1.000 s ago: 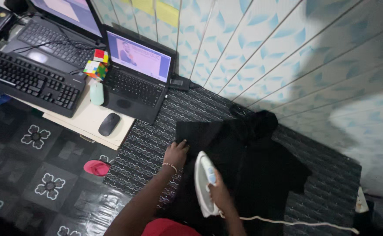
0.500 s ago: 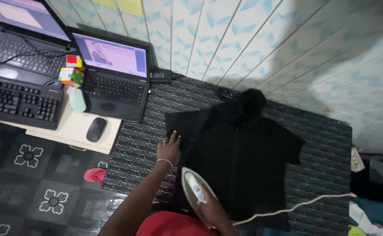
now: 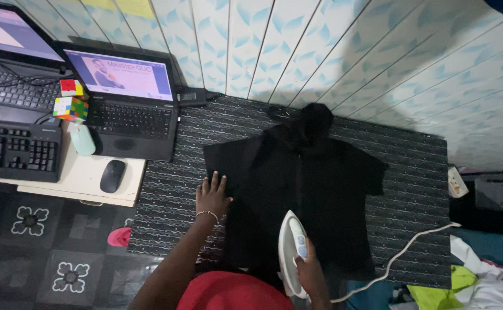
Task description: The person irons a black garment on a desk, using one hand to hold the fabric flat while moving an iron across the material.
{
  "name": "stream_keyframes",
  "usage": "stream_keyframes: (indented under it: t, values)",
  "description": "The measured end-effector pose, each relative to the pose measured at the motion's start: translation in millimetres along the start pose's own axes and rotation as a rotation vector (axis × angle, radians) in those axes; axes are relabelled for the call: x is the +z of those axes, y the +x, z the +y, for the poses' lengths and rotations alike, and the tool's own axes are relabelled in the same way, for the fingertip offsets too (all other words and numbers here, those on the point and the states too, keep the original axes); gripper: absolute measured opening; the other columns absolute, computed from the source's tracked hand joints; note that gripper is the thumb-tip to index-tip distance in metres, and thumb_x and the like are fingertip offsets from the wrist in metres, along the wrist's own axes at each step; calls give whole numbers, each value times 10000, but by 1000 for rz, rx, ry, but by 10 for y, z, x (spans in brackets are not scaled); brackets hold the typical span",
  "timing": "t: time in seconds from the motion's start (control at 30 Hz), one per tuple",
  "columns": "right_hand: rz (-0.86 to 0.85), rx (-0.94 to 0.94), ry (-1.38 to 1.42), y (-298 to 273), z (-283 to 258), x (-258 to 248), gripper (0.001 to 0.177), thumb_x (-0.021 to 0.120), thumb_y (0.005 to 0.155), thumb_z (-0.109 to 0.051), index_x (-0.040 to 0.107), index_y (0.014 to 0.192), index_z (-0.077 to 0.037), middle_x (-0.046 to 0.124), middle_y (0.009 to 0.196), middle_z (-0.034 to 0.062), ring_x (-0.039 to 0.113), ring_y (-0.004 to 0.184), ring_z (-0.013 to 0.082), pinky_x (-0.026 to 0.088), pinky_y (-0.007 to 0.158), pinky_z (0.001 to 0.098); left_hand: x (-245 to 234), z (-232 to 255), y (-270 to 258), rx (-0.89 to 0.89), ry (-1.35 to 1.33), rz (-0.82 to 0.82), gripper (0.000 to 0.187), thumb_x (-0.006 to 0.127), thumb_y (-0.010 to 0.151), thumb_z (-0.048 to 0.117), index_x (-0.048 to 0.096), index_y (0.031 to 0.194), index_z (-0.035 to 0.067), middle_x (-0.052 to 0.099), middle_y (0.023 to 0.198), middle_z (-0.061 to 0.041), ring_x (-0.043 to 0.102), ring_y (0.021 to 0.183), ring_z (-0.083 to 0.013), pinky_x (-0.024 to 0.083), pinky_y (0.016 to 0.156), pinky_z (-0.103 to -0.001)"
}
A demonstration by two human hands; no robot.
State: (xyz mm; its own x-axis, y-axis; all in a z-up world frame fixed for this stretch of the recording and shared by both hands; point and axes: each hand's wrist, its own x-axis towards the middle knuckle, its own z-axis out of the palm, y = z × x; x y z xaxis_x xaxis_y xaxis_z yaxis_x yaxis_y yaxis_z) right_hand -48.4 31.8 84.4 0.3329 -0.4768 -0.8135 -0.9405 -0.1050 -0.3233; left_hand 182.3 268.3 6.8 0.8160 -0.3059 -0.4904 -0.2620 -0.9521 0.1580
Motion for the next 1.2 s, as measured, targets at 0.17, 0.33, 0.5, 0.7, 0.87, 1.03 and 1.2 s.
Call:
stream_keyframes:
  t: [0.17, 0.33, 0.5, 0.7, 0.87, 1.03, 1.2]
  values:
    - [-82, -172, -150, -143, -280, 126, 745, 562, 973, -117, 225, 1624, -252, 468, 1566, 145, 514, 1396, 314, 425, 1143, 474, -67, 15, -35, 14, -4, -7, 812, 580, 971, 540, 194, 1632, 268, 85, 1725, -41, 184, 1552, -341, 223, 1226, -531]
    - [-197, -184, -292, -370, -808, 163, 730, 514, 966, -96, 249, 1624, -267, 408, 1628, 88, 437, 1487, 287, 355, 1219, 464, -80, 15, -35, 16, 9, -11, 820, 591, 969, 524, 185, 1629, 254, 87, 1721, -43, 193, 1540, -339, 238, 1204, -533]
    - [-251, -304, -385, -500, -1112, 218, 731, 538, 950, -102, 284, 1617, -263, 427, 1611, 96, 465, 1459, 277, 380, 1202, 447, -30, -28, -5, 28, 19, 36, 836, 667, 919, 513, 275, 1613, 258, 159, 1708, -36, 316, 1494, -328, 334, 1164, -527]
    - [-348, -337, -512, -413, -1071, 609, 730, 586, 945, -227, 275, 1604, -269, 464, 1580, 84, 570, 1365, 257, 489, 1102, 417, 93, -199, 147, 92, -5, 127, 809, 742, 889, 396, 359, 1586, 247, 217, 1705, -47, 414, 1415, -312, 397, 1107, -489]
    - [-604, -643, -539, -387, -807, 699, 602, 648, 984, -383, 468, 1524, -184, 580, 1477, 150, 575, 1352, 286, 452, 1121, 398, 47, -189, 204, 55, -34, 80, 812, 750, 878, 381, 355, 1579, 276, 210, 1701, -13, 415, 1414, -306, 399, 1104, -497]
    - [-604, -535, -726, -499, -894, 637, 552, 572, 975, -368, 495, 1508, -247, 579, 1491, 90, 559, 1360, 279, 413, 1136, 412, 29, -154, 191, 27, -52, 59, 811, 742, 881, 353, 349, 1588, 295, 199, 1717, 3, 415, 1421, -298, 408, 1100, -490]
    - [-429, -423, -556, -487, -840, 301, 681, 581, 901, -230, 415, 1560, -272, 550, 1511, 90, 561, 1366, 268, 426, 1138, 406, 92, -159, 246, 4, -53, 70, 801, 751, 873, 364, 355, 1568, 320, 191, 1698, 18, 357, 1455, -347, 373, 1117, -512]
